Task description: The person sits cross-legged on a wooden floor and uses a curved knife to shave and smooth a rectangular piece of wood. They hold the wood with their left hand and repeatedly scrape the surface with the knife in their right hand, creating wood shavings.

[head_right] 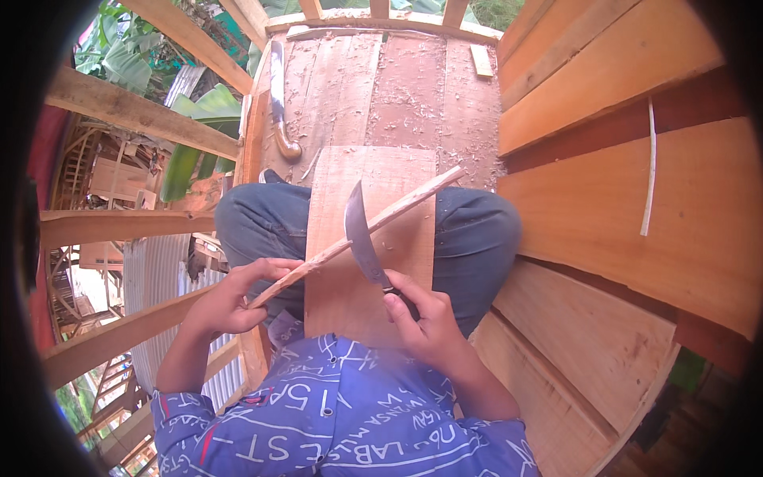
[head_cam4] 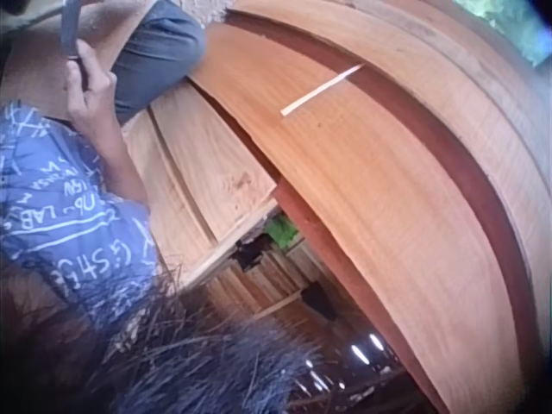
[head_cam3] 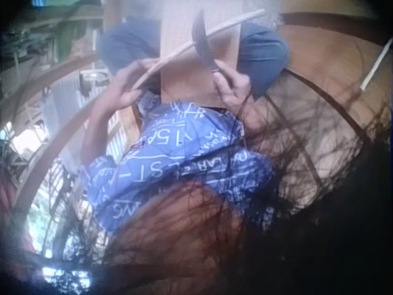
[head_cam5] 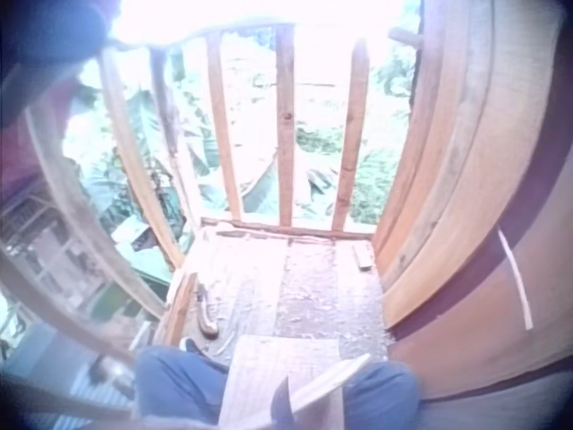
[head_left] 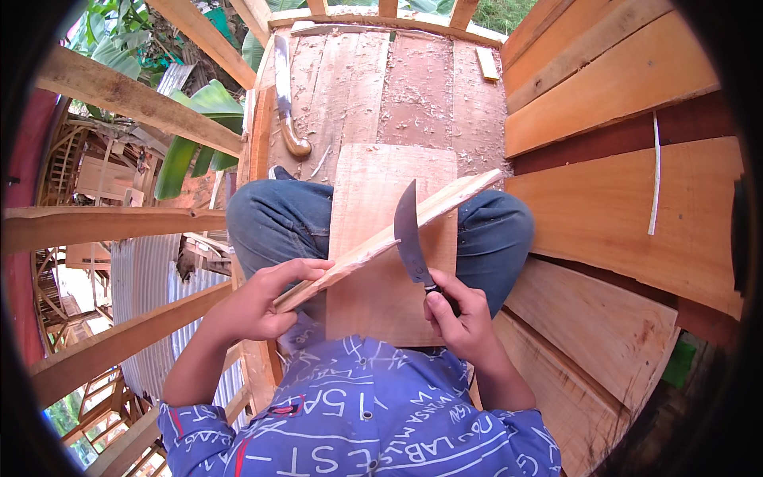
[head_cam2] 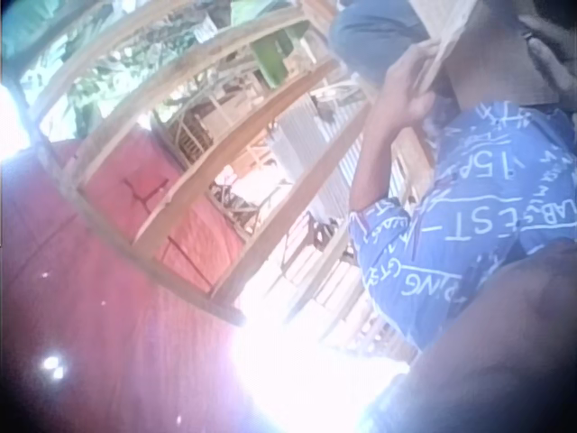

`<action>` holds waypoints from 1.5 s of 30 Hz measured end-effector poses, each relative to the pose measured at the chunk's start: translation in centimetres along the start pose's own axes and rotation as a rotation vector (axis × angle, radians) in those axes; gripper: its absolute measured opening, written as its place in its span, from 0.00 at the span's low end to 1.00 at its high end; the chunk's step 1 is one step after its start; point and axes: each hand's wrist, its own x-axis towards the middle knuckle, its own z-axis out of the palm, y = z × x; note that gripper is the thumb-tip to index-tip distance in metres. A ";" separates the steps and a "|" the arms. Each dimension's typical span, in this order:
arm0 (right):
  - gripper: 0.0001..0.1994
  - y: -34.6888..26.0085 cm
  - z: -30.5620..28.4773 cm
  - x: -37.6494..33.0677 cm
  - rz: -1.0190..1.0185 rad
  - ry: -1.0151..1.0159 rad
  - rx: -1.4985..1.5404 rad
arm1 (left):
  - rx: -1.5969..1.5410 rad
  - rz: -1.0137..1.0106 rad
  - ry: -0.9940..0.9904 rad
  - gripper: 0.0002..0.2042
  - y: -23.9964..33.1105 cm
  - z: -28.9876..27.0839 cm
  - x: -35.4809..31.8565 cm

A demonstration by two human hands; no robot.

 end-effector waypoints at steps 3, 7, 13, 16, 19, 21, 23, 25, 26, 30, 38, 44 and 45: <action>0.16 -0.4 -0.1 0.4 0.037 0.222 0.202 | 0.019 0.014 0.005 0.31 0.1 0.0 -0.2; 0.16 0.6 0.1 0.1 -0.003 0.119 -0.062 | -0.001 0.015 -0.001 0.31 -0.1 -0.1 -0.1; 0.15 1.1 0.6 0.2 -0.029 0.211 0.176 | 0.028 0.015 -0.001 0.31 -0.7 -0.1 -0.5; 0.16 0.8 0.8 0.1 0.054 0.180 0.062 | 0.024 0.022 -0.003 0.31 -0.5 -0.2 -0.2; 0.17 1.2 1.3 0.1 -0.056 0.026 0.001 | 0.045 0.031 0.000 0.30 -0.6 -0.2 -0.1; 0.17 1.4 1.1 0.4 -0.068 0.042 0.016 | 0.074 0.020 0.010 0.30 -0.4 -0.3 -0.4; 0.17 1.4 1.2 0.3 -0.031 0.117 0.115 | 0.064 0.033 0.015 0.30 -0.5 -0.2 -0.3; 0.17 1.3 1.7 0.3 0.054 0.251 0.299 | 0.058 0.039 0.023 0.30 -0.6 -0.2 -0.2; 0.16 1.2 1.7 0.5 0.064 0.222 0.247 | 0.055 0.040 0.026 0.30 -0.7 -0.2 -0.3; 0.16 1.2 1.9 0.3 -0.165 0.089 -0.171 | 0.053 0.042 0.007 0.29 -0.6 -0.4 -0.2; 0.17 0.8 0.6 0.2 0.181 -0.098 0.415 | 0.028 0.018 0.032 0.31 -0.4 -0.2 -0.2; 0.18 0.9 1.1 0.4 0.085 0.097 0.397 | 0.046 0.020 0.006 0.30 -0.5 -0.5 -0.3; 0.18 1.0 1.2 0.6 -0.002 0.207 0.282 | 0.044 0.018 0.006 0.30 -0.5 -0.5 -0.3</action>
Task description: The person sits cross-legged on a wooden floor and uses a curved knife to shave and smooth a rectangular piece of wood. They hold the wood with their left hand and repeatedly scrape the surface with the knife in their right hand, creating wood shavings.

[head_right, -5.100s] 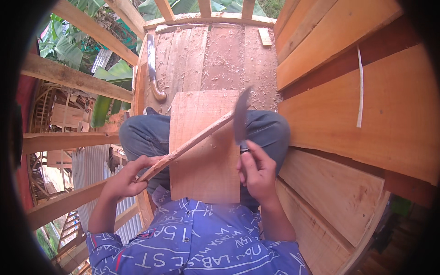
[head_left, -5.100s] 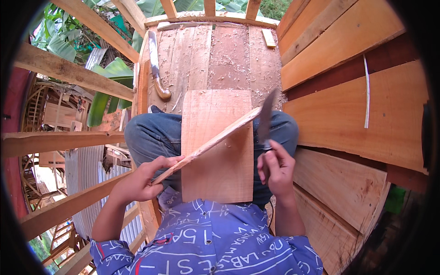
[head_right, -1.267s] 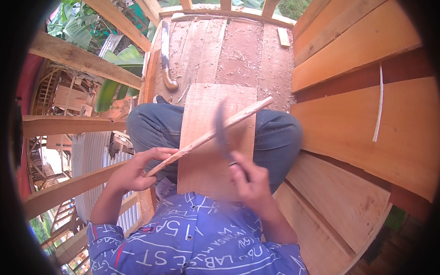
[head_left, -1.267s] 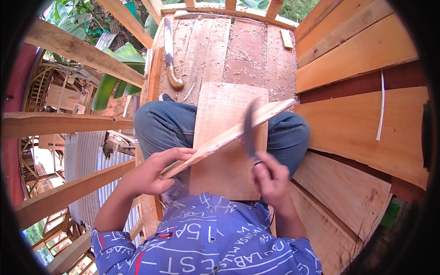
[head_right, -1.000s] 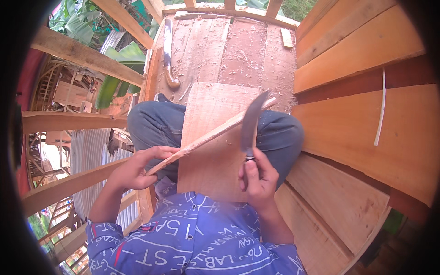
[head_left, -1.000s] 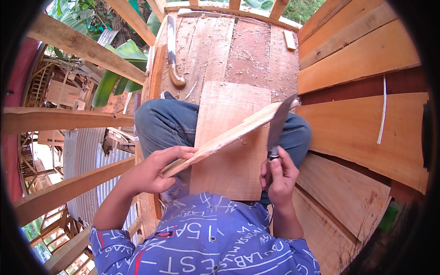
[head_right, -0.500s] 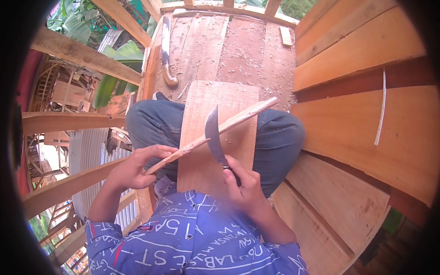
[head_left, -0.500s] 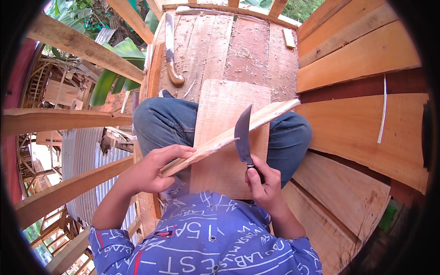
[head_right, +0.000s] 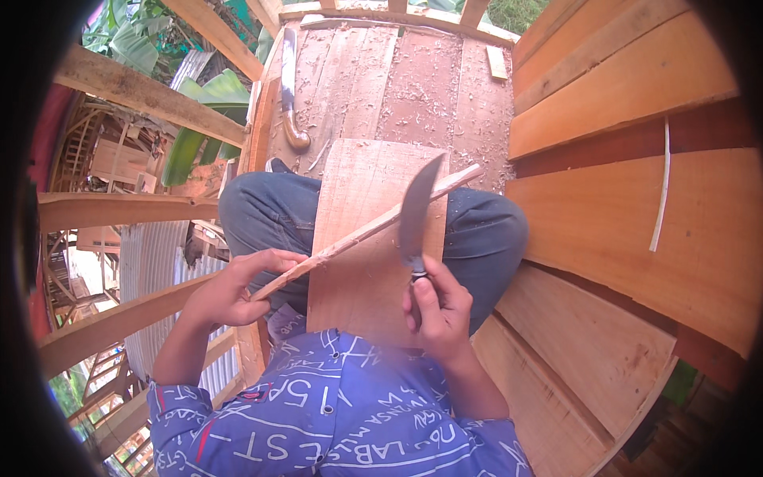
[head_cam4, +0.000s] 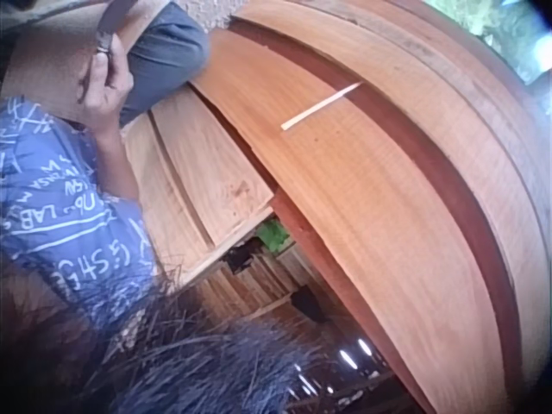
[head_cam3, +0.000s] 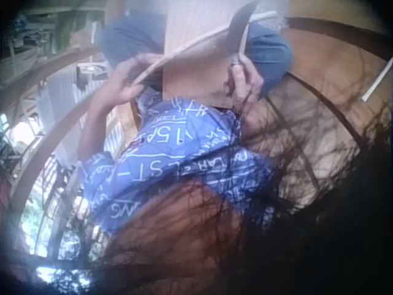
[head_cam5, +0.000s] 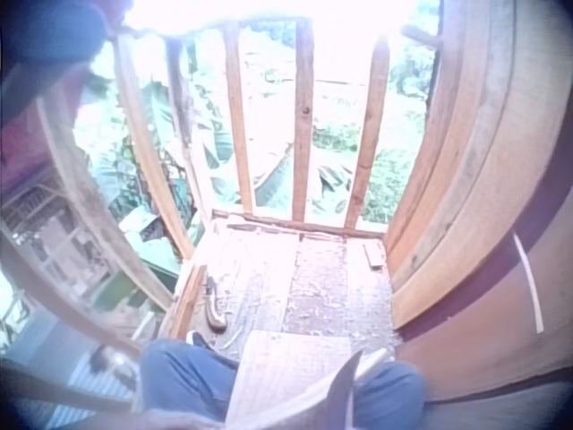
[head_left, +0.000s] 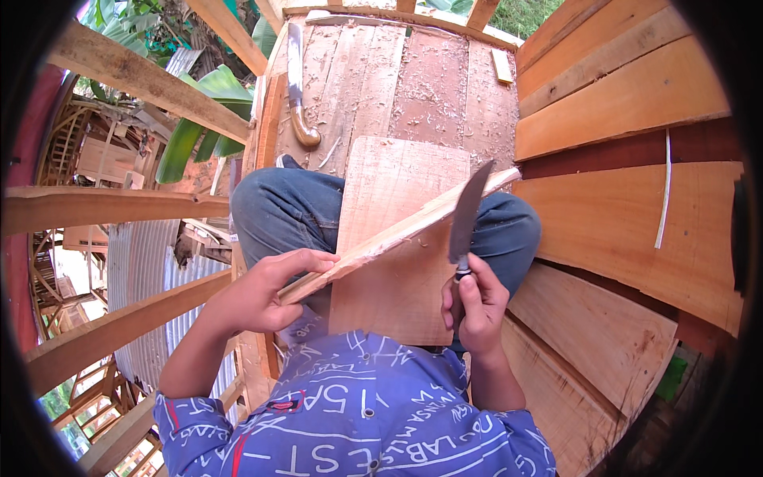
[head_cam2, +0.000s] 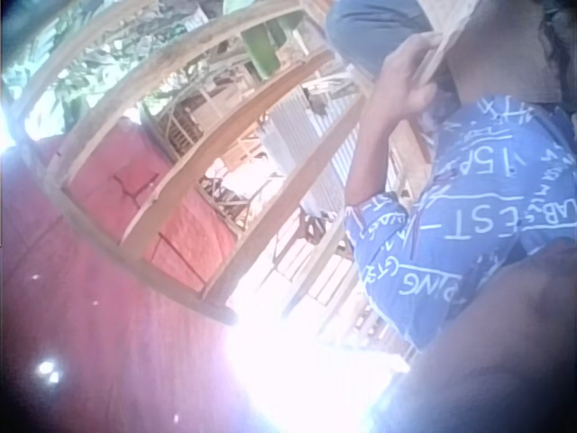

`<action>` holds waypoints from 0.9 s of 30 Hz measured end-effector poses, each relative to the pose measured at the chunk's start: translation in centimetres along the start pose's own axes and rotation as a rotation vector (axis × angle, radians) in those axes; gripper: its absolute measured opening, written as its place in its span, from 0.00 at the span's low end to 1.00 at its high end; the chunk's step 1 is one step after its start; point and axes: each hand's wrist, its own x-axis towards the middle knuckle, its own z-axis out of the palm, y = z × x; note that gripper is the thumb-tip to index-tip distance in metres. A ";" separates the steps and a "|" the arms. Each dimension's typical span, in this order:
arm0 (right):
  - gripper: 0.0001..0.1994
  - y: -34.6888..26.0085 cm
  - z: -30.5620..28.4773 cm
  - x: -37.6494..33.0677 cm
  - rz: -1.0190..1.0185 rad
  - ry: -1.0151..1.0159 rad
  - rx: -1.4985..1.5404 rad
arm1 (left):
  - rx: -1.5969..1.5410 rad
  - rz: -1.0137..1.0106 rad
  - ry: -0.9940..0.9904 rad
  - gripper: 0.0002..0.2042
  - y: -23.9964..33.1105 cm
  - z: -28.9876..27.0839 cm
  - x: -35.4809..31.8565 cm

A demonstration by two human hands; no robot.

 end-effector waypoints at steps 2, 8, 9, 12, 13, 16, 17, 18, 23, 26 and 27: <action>0.18 0.5 0.0 0.0 -0.056 -0.035 -0.137 | -0.004 0.007 0.006 0.30 0.0 0.1 0.0; 0.16 -0.4 -0.2 -0.2 0.068 0.031 -0.114 | 0.011 0.018 0.014 0.30 -0.3 0.2 -0.1; 0.17 -0.5 0.1 0.0 0.046 0.141 0.098 | 0.011 0.031 0.020 0.30 -0.2 0.2 -0.1; 0.17 0.1 0.4 -0.3 -0.074 -0.210 -0.336 | 0.024 0.022 -0.001 0.30 -0.2 0.1 0.1; 0.16 0.3 0.7 -0.6 -0.046 -0.199 -0.302 | 0.016 0.010 0.005 0.30 -0.1 0.1 0.1; 0.16 0.4 0.1 -0.4 -0.027 -0.039 -0.129 | -0.001 -0.008 0.030 0.32 0.0 0.3 -0.2; 0.18 0.4 0.2 -0.4 0.010 0.110 0.098 | -0.002 0.001 0.035 0.32 -0.1 0.4 -0.2; 0.18 0.5 0.2 -0.4 -0.036 0.019 -0.054 | 0.000 0.010 0.035 0.32 0.0 0.2 -0.1; 0.16 0.3 0.2 -0.2 -0.103 -0.195 -0.303 | 0.013 0.027 0.004 0.30 -0.5 0.0 -0.1; 0.16 0.7 0.2 -0.3 -0.058 -0.042 -0.202 | 0.010 0.030 0.017 0.30 -0.5 0.2 -0.3; 0.16 0.3 0.4 -0.3 -0.018 -0.016 -0.197 | 0.014 0.036 0.017 0.30 -0.4 0.1 -0.2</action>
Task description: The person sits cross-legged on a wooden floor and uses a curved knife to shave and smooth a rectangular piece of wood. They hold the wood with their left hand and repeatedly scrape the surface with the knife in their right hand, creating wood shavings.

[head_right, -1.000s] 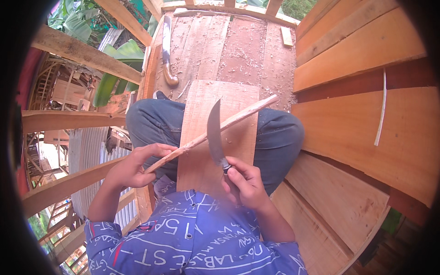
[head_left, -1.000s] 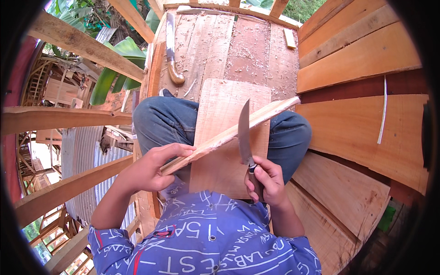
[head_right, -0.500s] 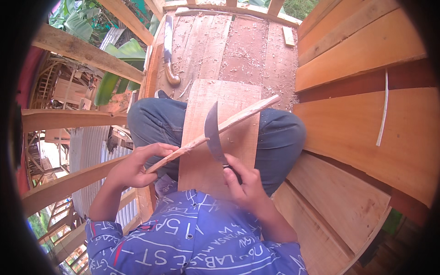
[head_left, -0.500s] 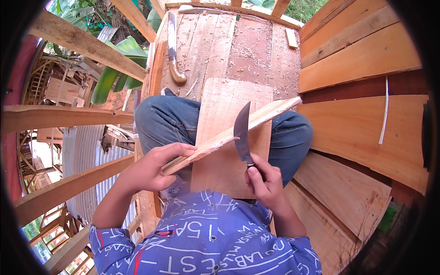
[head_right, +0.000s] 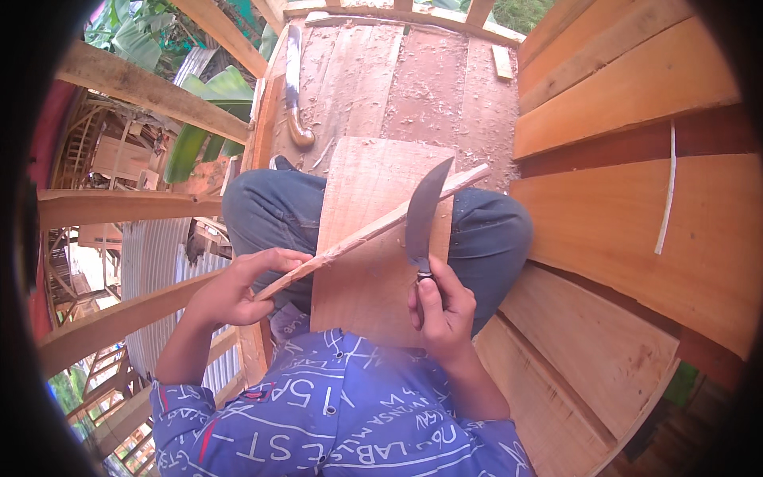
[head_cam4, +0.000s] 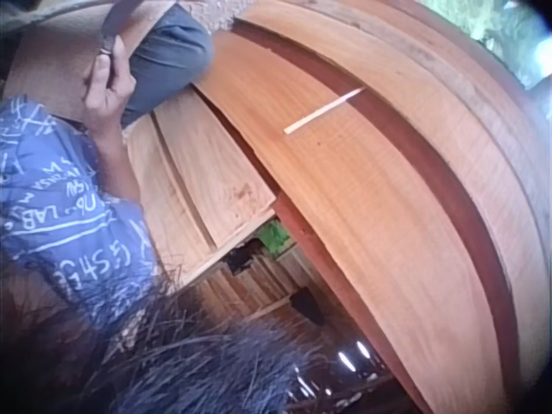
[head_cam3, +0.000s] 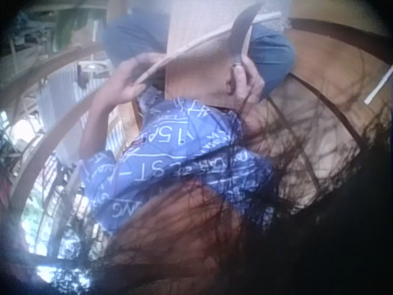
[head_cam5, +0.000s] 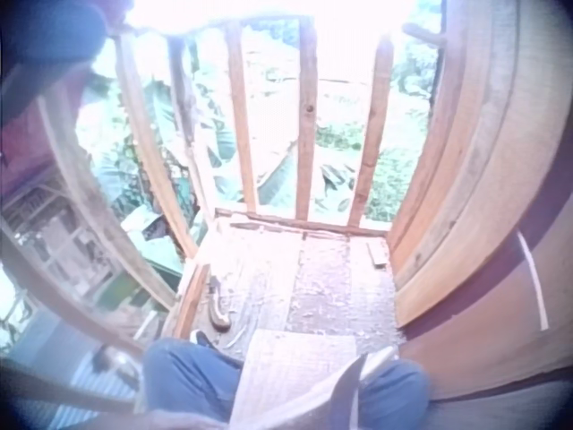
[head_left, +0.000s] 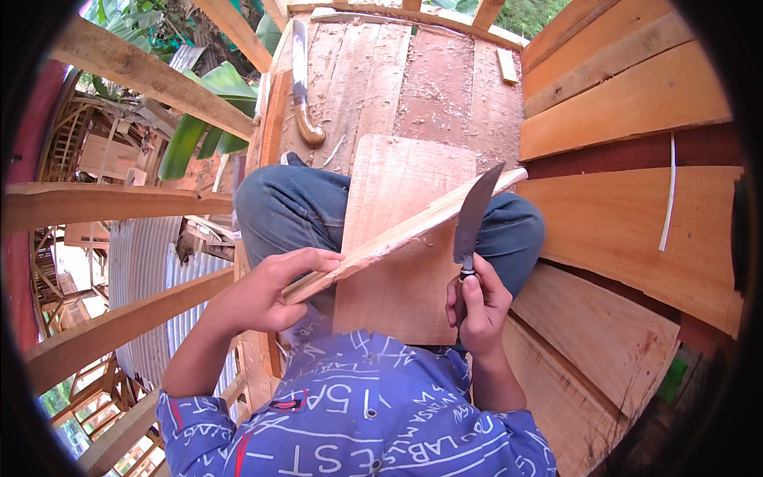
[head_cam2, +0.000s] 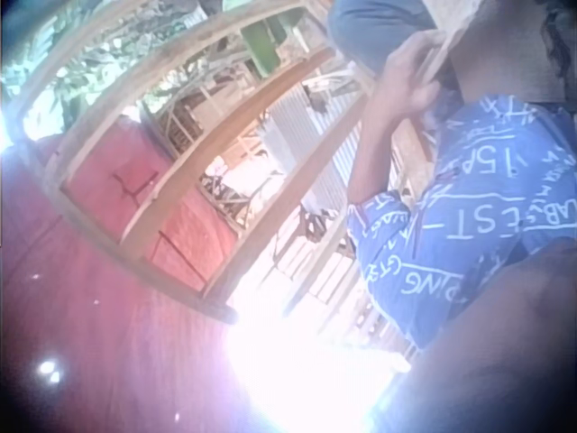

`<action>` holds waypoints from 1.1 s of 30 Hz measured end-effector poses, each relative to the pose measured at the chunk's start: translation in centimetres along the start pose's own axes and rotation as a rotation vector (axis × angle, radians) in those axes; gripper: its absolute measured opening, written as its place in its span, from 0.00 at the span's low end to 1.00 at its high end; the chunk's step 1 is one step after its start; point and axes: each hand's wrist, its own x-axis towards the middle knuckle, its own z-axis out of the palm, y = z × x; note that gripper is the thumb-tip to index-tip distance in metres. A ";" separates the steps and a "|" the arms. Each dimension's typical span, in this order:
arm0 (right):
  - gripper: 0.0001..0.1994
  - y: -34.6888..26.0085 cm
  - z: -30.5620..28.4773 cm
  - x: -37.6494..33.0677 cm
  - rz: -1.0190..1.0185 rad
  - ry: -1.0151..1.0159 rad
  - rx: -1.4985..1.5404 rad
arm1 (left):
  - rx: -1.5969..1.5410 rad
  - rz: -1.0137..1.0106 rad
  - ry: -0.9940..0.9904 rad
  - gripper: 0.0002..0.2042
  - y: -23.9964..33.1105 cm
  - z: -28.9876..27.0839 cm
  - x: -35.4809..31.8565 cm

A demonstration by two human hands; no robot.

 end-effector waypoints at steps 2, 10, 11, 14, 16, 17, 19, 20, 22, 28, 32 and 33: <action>0.16 -0.1 0.6 -0.1 -0.084 -0.138 -0.128 | -0.010 -0.009 -0.013 0.30 -0.1 -0.1 0.2; 0.18 -0.4 -0.4 0.1 0.158 -0.272 0.172 | -0.021 -0.016 -0.031 0.29 0.1 -0.2 0.2; 0.17 -0.2 -0.6 0.2 0.214 -0.291 0.246 | -0.024 -0.018 -0.029 0.29 0.1 -0.2 0.2; 0.17 0.1 -1.3 0.2 0.351 -0.402 0.602 | -0.025 -0.007 -0.016 0.29 -0.2 -0.1 0.0; 0.17 -0.1 -1.2 0.1 0.367 -0.409 0.686 | -0.016 -0.003 -0.018 0.29 -0.3 -0.2 0.1; 0.17 0.0 -1.0 0.1 0.273 -0.289 0.531 | -0.009 -0.008 -0.021 0.29 -0.3 -0.4 0.2; 0.17 0.5 -0.6 0.3 0.084 -0.053 0.219 | -0.004 -0.016 -0.019 0.29 -0.2 -0.4 0.1; 0.16 0.6 -0.4 0.5 0.073 0.014 0.264 | -0.005 -0.018 -0.015 0.29 -0.1 -0.4 0.1; 0.16 0.7 0.0 0.4 -0.091 -0.121 -0.052 | -0.004 -0.019 -0.020 0.29 -0.1 -0.5 0.2; 0.16 0.3 0.5 0.3 -0.070 -0.199 -0.080 | -0.008 -0.020 -0.003 0.29 0.2 -0.4 0.1; 0.17 -0.3 1.1 -0.4 0.081 -0.210 0.052 | 0.006 -0.040 0.007 0.29 0.2 -0.3 0.4; 0.17 -0.3 0.7 -0.3 0.173 -0.305 0.150 | 0.005 -0.046 0.017 0.29 0.3 -0.2 0.2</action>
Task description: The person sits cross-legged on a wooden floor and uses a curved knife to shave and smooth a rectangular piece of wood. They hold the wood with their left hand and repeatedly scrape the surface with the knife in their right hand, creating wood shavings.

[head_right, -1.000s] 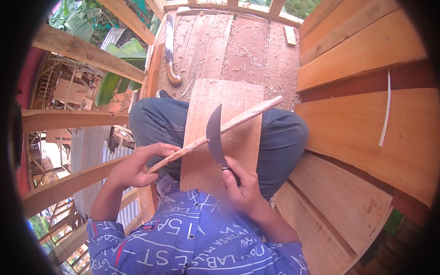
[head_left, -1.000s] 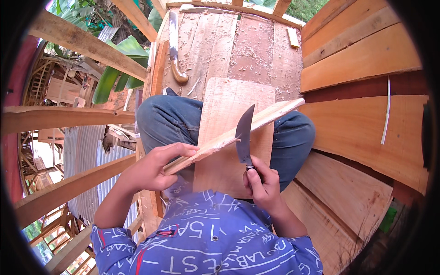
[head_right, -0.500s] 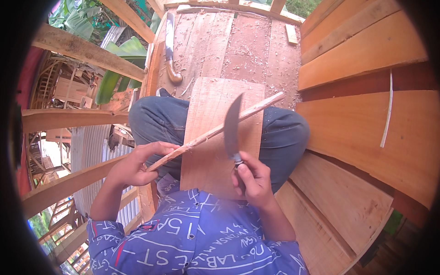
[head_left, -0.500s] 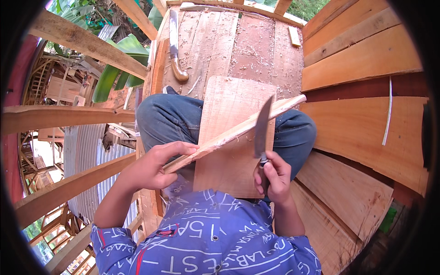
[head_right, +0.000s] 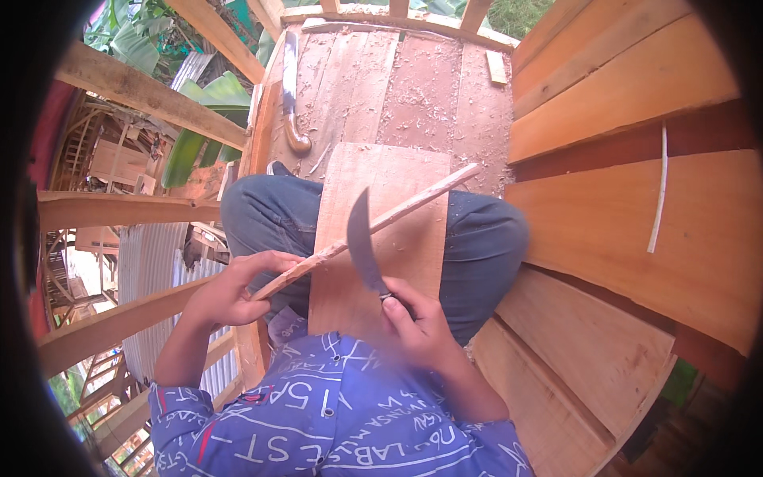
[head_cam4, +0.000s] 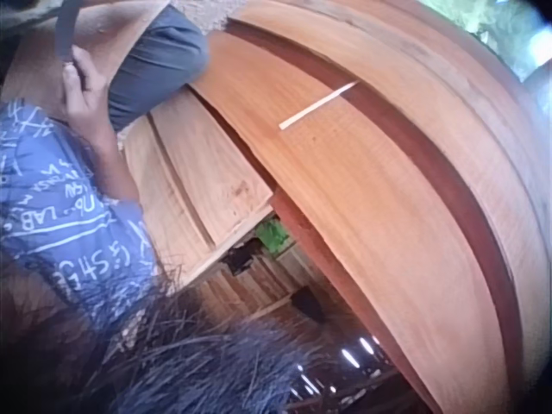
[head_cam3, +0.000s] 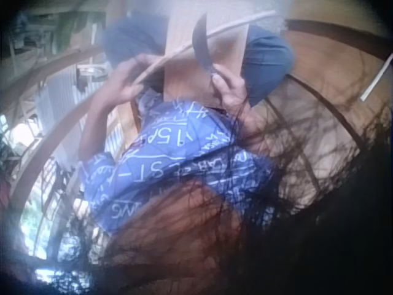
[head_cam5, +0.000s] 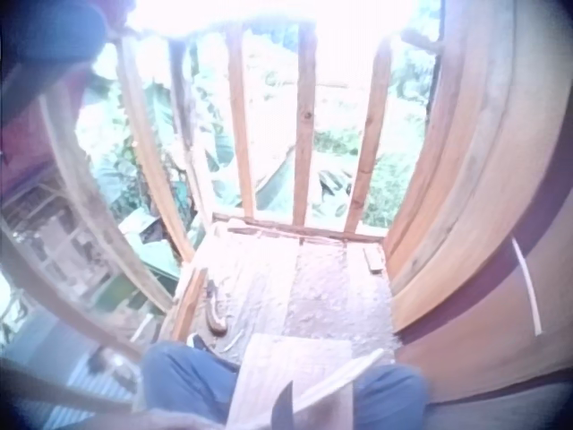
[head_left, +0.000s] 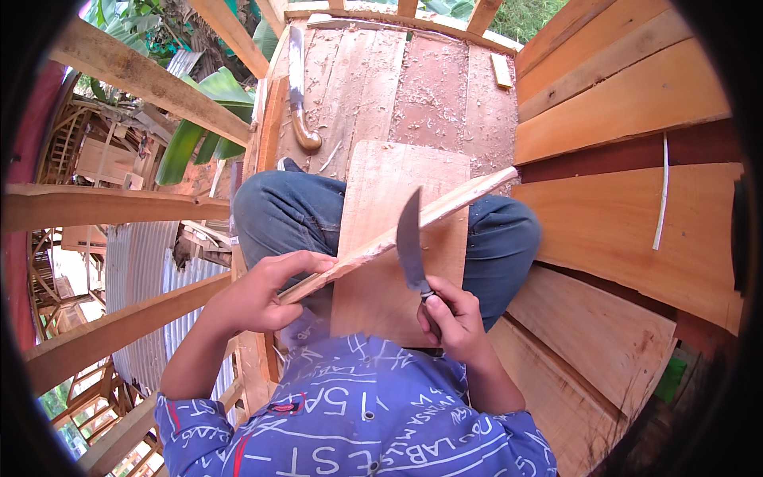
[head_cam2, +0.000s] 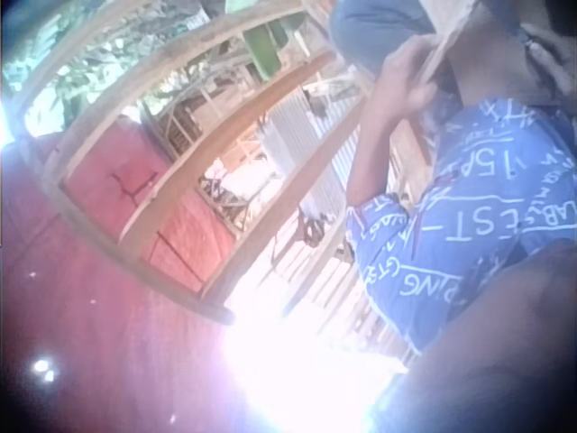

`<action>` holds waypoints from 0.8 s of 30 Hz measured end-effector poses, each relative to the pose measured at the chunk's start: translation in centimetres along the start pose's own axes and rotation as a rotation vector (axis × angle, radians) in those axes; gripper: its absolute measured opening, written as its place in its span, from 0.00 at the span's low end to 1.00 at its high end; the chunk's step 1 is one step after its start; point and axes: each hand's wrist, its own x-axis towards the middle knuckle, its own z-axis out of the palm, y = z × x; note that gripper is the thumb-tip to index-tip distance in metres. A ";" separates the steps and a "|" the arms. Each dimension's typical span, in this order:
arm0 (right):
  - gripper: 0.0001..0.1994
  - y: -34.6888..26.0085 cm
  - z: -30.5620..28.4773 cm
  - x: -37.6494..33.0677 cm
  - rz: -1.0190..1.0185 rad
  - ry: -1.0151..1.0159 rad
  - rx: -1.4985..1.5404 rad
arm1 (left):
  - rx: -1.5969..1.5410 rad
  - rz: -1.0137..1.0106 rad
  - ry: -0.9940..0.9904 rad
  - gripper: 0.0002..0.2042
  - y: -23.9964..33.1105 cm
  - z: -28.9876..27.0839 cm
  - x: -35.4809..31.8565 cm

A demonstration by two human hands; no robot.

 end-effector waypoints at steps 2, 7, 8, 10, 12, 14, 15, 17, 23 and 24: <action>0.16 -0.1 -0.8 -0.2 0.170 -0.195 0.205 | 0.016 -0.015 0.014 0.28 0.0 0.1 -0.3; 0.14 0.6 -0.1 -0.1 -0.100 0.057 0.182 | -0.010 -0.048 0.013 0.28 1.4 -0.1 -0.1; 0.14 1.1 -0.4 0.1 -0.139 0.149 0.175 | -0.024 -0.073 0.016 0.28 1.6 0.2 -0.1; 0.15 1.2 -0.2 0.6 -0.167 0.244 -0.028 | -0.013 -0.092 0.020 0.28 1.8 0.5 -0.3; 0.15 0.8 -0.2 0.1 -0.205 0.122 -0.190 | 0.025 -0.075 0.018 0.29 1.5 0.8 -0.5; 0.15 0.2 -0.5 -0.2 -0.212 0.118 -0.189 | 0.035 -0.104 0.016 0.29 2.1 0.8 -0.7; 0.15 -0.2 -0.6 -0.4 -0.203 0.168 -0.103 | 0.044 -0.126 0.014 0.30 2.3 0.8 -0.7; 0.14 -0.1 -0.5 -0.3 -0.207 0.295 0.066 | 0.025 -0.139 0.036 0.31 2.0 1.2 -0.8; 0.14 0.0 0.2 -1.0 -0.189 0.237 -0.071 | 0.111 -0.069 -0.001 0.29 1.3 0.9 -1.6; 0.14 -0.2 -0.2 -1.2 -0.120 0.294 0.037 | 0.104 -0.079 0.002 0.29 1.2 1.1 -1.6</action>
